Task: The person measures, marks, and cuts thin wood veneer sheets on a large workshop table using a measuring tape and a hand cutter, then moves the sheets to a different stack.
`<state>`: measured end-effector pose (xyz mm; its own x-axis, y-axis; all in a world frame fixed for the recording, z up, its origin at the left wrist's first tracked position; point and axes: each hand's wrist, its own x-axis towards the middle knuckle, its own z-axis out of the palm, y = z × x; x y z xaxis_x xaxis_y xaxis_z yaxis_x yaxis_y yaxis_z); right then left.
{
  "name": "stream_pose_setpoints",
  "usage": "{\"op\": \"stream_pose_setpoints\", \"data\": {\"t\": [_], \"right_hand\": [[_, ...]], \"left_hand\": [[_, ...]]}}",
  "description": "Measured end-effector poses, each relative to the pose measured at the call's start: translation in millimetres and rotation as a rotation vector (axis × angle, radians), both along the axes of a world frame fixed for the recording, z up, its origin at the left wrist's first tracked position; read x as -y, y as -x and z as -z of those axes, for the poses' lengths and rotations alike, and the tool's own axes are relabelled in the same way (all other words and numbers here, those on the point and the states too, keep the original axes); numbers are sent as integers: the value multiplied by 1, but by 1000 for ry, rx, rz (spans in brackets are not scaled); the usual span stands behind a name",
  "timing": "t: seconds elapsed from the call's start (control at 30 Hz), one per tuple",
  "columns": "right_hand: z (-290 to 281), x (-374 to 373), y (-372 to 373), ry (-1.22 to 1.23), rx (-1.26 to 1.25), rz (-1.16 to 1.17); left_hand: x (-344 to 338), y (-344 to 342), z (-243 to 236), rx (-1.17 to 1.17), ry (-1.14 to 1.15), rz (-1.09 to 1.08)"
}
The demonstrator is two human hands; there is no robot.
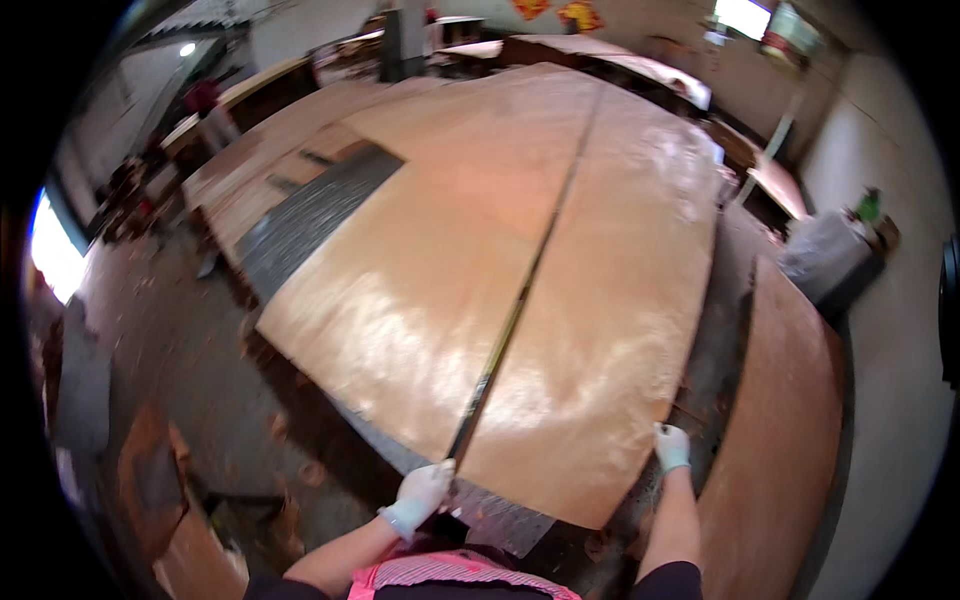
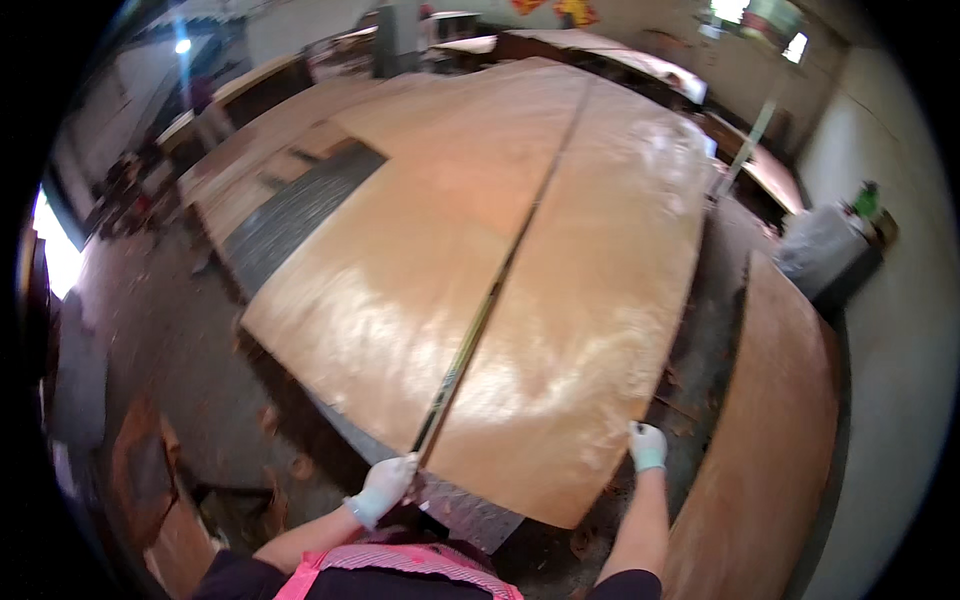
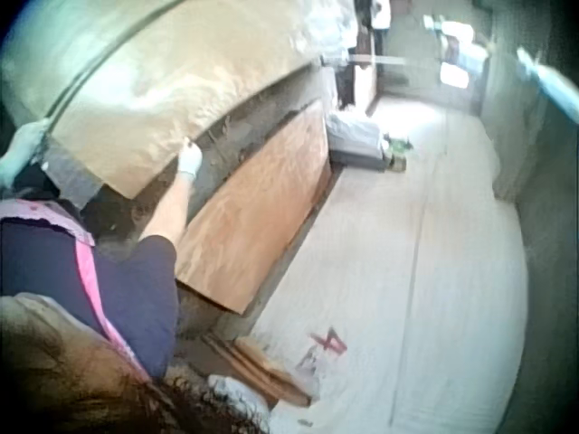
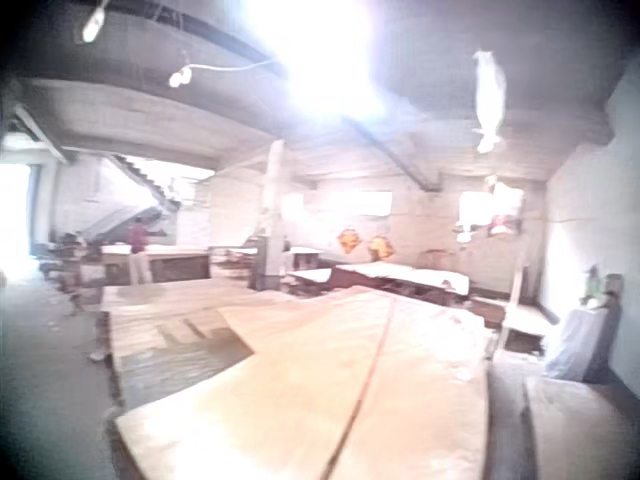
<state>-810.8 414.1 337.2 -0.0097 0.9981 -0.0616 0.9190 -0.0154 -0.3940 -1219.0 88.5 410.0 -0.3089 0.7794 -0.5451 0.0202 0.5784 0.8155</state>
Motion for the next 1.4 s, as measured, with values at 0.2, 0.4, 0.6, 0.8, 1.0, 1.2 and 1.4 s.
{"op": "stream_pose_setpoints", "data": {"t": [0.2, 0.4, 0.6, 0.8, 1.0, 1.2, 1.4], "right_hand": [[-6, -2, -53, 39, 243, 208], [-18, 32, -22, -18, 62, 17], [-67, 18, 21, -32, -10, -64], [-42, -112, 1, 4, -556, 137], [-105, -256, 7, -72, -955, 248], [-231, -379, 7, -191, -1148, 121], [-324, -439, 27, -120, -1328, 46]], "left_hand": [[-8, -21, -16, -291, -49, 151], [-1, -33, 17, -551, -273, 52], [-17, -46, -6, -1065, -283, 138], [-61, -112, 1, -1150, -469, 351], [-96, -181, 3, -1238, -95, 247], [-114, -189, 4, -1202, 139, 11], [-119, -207, -21, -1472, 103, 51]]}}
